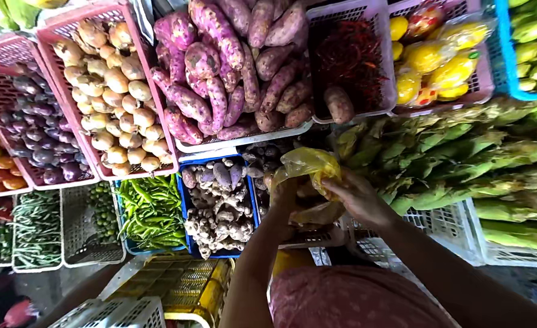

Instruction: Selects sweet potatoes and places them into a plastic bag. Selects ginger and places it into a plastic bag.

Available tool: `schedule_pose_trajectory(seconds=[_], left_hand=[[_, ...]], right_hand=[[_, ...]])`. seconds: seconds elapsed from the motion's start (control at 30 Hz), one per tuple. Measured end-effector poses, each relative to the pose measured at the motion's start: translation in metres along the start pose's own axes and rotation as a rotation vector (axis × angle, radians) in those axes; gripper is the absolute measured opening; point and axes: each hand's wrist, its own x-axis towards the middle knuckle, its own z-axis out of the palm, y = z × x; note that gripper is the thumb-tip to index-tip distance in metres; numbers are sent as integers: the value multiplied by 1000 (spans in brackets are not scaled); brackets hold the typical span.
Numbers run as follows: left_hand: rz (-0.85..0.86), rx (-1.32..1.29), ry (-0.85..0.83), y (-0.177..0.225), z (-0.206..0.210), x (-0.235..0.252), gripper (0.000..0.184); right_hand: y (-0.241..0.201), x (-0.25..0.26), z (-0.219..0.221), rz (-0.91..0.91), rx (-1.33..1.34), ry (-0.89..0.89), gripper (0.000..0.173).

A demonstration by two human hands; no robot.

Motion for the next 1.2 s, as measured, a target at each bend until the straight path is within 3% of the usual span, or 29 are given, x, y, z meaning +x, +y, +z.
schedule_pose_trajectory(seconds=[0.1,0.27,0.33,0.4,0.47,0.6,0.7,0.87,0.97,1.1,1.2], left_hand=[[113,43,-6,-13,-10,7,50],[377,22,9,-34,-23,-16,48],[420,-132,106,-47,-10,-29,54],[385,-339,124,-42,-17,-52,68],[378,-536,88,-36,-29,-72,69],[492,-831,181,-44,-61,-92,63],[533,-939,499,-62,-105,-99,62],[378,-892,1032,-100,-217,-87,39],[205,-738,1163,-123,-281,-63,50],[-112,-518,1091,-127,-341,-18,69],[-136,-333,980,-128,-337,24,70]], right_hand=[[-3,13,-9,-24,-124,-37,39],[-13,31,-61,-48,-399,-400,50],[-30,41,-83,-93,-506,-281,42],[-50,60,-86,-134,-548,72,30],[-61,95,-83,-157,-669,353,35],[-47,168,-72,-123,-960,301,81],[-37,184,-59,-65,-983,242,81],[-54,154,-55,-109,-797,313,62],[-98,120,-40,-244,-602,339,54],[-155,141,22,-642,-525,289,61],[-157,201,72,-886,-688,248,72]])
